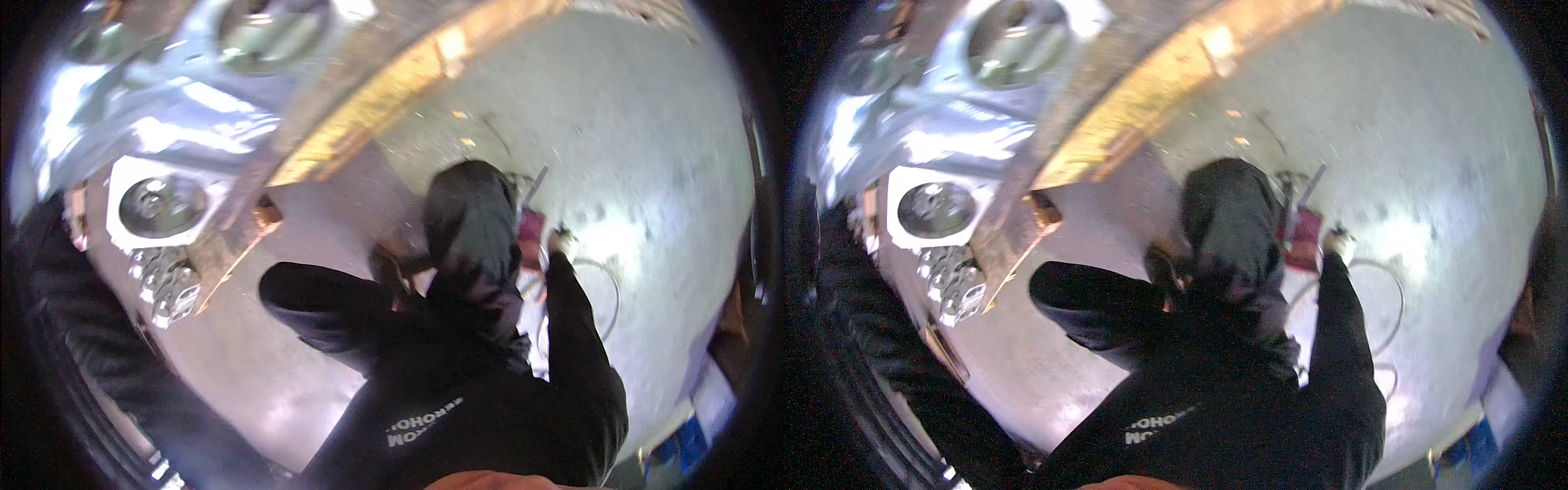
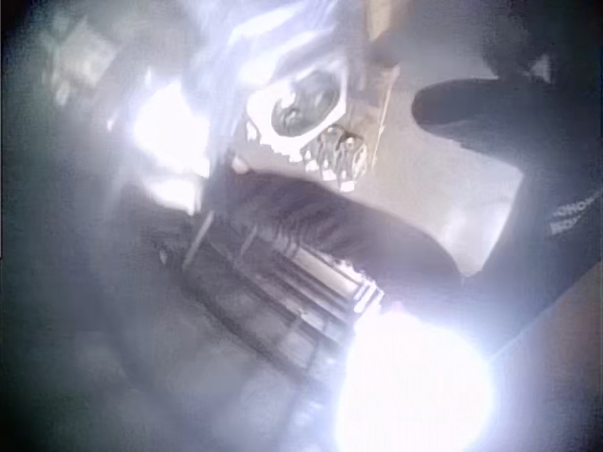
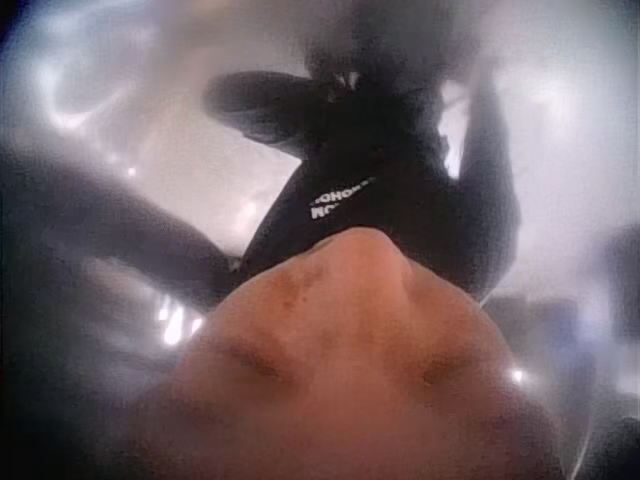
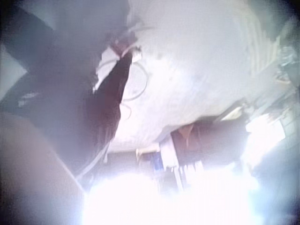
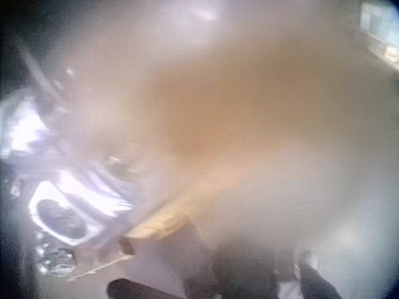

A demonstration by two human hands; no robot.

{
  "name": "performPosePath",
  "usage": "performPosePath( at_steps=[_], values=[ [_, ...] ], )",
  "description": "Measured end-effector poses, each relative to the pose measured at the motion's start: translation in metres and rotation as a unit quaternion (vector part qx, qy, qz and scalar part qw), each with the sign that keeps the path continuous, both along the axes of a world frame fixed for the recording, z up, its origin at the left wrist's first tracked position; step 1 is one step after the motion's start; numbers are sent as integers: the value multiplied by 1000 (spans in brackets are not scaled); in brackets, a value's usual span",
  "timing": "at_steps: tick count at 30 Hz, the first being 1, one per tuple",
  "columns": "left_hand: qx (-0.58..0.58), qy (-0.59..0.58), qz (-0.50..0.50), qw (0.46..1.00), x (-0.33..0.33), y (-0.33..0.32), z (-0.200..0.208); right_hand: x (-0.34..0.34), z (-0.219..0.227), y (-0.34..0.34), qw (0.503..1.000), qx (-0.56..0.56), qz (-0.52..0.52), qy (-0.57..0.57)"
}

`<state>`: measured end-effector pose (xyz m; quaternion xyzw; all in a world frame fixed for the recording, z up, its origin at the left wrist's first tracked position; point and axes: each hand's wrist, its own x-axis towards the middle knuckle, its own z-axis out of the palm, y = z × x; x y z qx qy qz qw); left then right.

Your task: The person kneels on the floor and uses a metal file to smooth the edges of a large cast metal part. They repeatedly rotate the part to access different edges and file them down.

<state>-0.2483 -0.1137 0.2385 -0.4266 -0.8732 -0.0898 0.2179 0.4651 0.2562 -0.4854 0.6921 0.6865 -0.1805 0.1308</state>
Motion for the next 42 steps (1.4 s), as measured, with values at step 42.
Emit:
performPosePath(
  at_steps=[42],
  values=[
    [298, -68, -91, 948, 109, 24, -26, -419, 532, -242, 666, 338, 438, 501]
  ],
)
